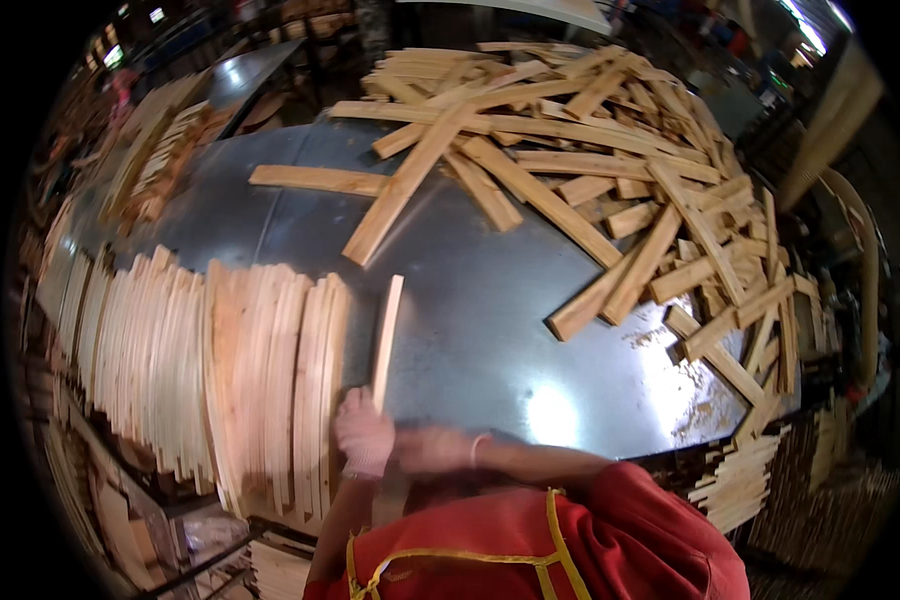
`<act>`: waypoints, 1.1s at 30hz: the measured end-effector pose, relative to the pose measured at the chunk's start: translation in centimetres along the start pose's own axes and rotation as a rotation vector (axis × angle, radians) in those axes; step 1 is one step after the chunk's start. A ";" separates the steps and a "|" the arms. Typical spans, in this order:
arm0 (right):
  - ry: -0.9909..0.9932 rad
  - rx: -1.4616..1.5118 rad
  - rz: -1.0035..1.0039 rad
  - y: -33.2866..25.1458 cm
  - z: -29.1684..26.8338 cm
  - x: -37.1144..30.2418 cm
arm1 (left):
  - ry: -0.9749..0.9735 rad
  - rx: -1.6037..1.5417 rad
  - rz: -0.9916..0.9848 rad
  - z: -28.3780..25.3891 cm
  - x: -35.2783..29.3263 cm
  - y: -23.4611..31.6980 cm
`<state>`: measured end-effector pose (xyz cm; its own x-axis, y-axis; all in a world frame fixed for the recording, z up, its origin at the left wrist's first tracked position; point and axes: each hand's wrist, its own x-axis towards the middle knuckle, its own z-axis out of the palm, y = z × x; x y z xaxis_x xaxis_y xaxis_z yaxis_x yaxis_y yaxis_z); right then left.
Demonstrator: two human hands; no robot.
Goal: The person picks up thin wooden planks from a large pile on a metal table and stacks them neatly in a growing pile. The person handles the planks one by one or in small groups, aligning them carefully. Other workers are visible in the background performing similar tasks.
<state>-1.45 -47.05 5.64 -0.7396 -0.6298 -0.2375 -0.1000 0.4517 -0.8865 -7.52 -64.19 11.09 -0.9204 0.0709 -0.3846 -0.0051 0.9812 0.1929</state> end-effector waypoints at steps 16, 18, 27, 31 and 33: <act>1.409 0.245 0.968 11.6 -25.4 -18.5 | 0.307 0.496 0.111 -0.2 1.6 -1.1; 1.230 0.377 0.826 7.1 -21.7 -18.1 | 0.241 0.368 0.259 1.2 1.6 3.1; 2.086 0.534 0.749 21.5 -29.0 -30.1 | -0.138 0.232 0.524 6.5 0.3 22.4; 1.859 1.493 0.306 24.0 -35.2 -30.4 | -0.139 0.120 0.493 5.6 1.2 22.1; 1.625 1.556 -0.007 20.4 -34.6 -28.0 | -0.200 -0.082 0.422 4.4 1.5 20.0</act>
<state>-5.81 1.65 7.94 -0.5690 0.6287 -0.5301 -0.2694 -0.7515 -0.6022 -7.32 -43.62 10.38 -0.7555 0.5014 -0.4217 0.3150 0.8424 0.4373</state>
